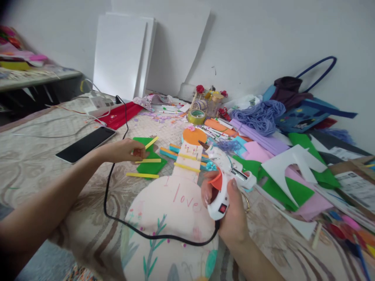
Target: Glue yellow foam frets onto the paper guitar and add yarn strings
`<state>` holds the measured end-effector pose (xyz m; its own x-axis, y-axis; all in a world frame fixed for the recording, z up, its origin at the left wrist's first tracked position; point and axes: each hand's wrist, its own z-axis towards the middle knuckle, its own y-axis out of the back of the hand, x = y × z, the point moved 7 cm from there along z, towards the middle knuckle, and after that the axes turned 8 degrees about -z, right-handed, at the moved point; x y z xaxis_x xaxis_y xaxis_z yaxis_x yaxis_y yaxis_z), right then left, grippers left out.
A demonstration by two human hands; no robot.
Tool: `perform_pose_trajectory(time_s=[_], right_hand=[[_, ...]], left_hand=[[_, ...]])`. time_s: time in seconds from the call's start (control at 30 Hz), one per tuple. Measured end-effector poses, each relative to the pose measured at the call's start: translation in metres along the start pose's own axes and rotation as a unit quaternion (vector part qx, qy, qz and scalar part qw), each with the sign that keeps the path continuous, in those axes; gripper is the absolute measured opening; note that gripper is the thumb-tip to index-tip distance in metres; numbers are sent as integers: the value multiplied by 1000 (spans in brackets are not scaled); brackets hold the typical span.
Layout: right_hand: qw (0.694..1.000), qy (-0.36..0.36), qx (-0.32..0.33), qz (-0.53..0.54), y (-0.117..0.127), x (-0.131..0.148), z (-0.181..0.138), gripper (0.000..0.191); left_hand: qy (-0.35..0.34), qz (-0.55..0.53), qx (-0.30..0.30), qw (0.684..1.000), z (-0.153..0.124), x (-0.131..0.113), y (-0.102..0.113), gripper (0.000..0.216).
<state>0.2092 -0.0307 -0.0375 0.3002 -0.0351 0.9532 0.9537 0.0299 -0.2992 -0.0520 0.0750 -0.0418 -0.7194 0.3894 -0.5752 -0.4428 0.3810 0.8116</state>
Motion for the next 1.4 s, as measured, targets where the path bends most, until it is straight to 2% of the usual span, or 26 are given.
perform_pose_trajectory(time_s=[0.17,0.27,0.33,0.4,0.53,0.63,0.77,1.1,1.4], right_hand=[[1000,12,9,5,-1,5,-3,43],[1000,7,-4,19,2,8,-10,42],[1000,10,-14,23,2,12,-17,42],[999,17,-27,28,2,16,-26,42],[996,41,-62,56,-2,22,-44,40],[993,55,-86,64,-2,23,-52,39],[992,60,-95,64,-2,24,-53,38],[992,59,-98,46,-4,24,-48,39],[991,55,-101,68,-1,22,-45,42]], left_hand=[[17,13,-6,1000,-9,6,11,19],[-9,9,-69,998,-20,-5,21,18],[-30,-4,-119,992,-27,-21,24,17],[-53,-18,-142,988,-31,-44,20,15],[-129,-23,-129,983,-27,-90,-4,9],[-166,-21,-101,981,-18,-109,-21,8],[-170,5,-80,982,-8,-114,-35,10],[-193,33,-84,977,3,-111,-54,14],[-162,59,-81,982,3,-115,-61,14]])
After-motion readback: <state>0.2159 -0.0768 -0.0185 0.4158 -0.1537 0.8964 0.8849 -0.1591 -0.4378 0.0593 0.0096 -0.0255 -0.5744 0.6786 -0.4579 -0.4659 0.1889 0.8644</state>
